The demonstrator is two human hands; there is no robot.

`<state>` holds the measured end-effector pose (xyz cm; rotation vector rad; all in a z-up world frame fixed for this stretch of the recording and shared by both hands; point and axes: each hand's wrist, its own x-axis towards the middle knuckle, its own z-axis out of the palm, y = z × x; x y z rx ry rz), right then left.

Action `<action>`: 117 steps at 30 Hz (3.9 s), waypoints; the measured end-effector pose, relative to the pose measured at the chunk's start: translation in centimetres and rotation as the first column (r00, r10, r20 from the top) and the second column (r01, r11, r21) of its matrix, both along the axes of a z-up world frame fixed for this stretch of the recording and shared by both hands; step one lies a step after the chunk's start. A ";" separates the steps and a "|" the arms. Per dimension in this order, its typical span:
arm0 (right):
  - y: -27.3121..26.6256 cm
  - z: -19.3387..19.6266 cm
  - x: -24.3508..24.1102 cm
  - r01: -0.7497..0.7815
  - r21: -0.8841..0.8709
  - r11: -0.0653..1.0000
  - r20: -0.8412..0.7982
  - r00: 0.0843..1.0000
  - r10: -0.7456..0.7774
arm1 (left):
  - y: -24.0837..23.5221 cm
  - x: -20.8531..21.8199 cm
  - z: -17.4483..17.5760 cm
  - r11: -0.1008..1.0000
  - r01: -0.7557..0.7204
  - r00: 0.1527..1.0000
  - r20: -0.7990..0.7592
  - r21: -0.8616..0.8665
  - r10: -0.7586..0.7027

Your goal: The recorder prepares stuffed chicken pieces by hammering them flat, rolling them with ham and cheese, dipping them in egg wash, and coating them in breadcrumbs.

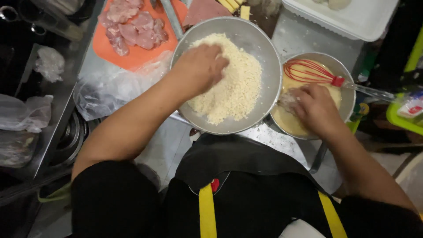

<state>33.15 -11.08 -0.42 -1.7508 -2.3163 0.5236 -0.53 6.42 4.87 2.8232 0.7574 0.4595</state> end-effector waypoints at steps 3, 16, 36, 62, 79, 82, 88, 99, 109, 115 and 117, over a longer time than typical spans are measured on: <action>-0.5 -1.2 -0.4 0.095 0.215 0.972 0.122 0.985 -0.123 | -1.8 -1.1 1.4 0.925 -0.136 0.923 -0.385 -0.354 -0.012; 1.4 -2.8 5.0 0.390 -0.741 0.547 -0.453 0.311 -0.836 | -2.8 4.2 -3.0 0.963 0.254 0.964 -0.053 -0.094 -0.260; 2.0 1.9 -1.4 0.119 -0.088 0.989 0.206 0.973 -0.099 | -0.1 -2.2 -4.4 0.998 0.060 0.988 0.146 -0.028 -0.055; 10.7 4.3 -10.5 -0.333 -0.042 0.942 -0.278 0.909 0.310 | 2.9 -2.2 -1.9 0.999 -0.043 0.984 0.171 0.020 0.039; 9.0 4.0 -13.7 -0.400 0.153 0.904 0.072 0.916 0.394 | -5.4 -3.3 -4.9 0.973 -0.084 0.996 -0.005 -0.216 0.085; 9.4 3.4 -14.1 -0.422 0.169 0.891 0.092 0.906 0.412 | -4.8 -2.8 -6.8 0.967 -0.110 0.994 -0.029 -0.229 0.106; 10.1 1.1 -13.6 -0.459 0.134 0.878 0.142 0.886 0.442 | -4.3 -2.6 -8.3 0.982 -0.036 0.997 0.063 -0.187 0.048; 12.1 3.4 -12.0 -0.318 -0.353 0.880 -0.218 0.943 0.253 | 1.5 -2.8 -5.7 0.720 -0.056 0.946 -0.267 -0.692 -0.183; 9.9 1.9 -15.1 -0.346 0.013 0.938 0.191 0.922 0.338 | -4.4 -1.9 -5.9 0.903 -0.115 0.986 -0.161 -0.415 0.052; 10.1 -1.5 -14.2 -0.431 -0.029 0.902 0.287 0.861 0.420 | -3.8 -2.5 -8.7 0.955 -0.013 0.995 -0.096 -0.295 -0.016; 10.3 -1.8 -14.0 -0.439 -0.024 0.898 0.317 0.849 0.423 | -3.4 -2.6 -9.5 0.961 0.002 0.996 -0.086 -0.277 -0.026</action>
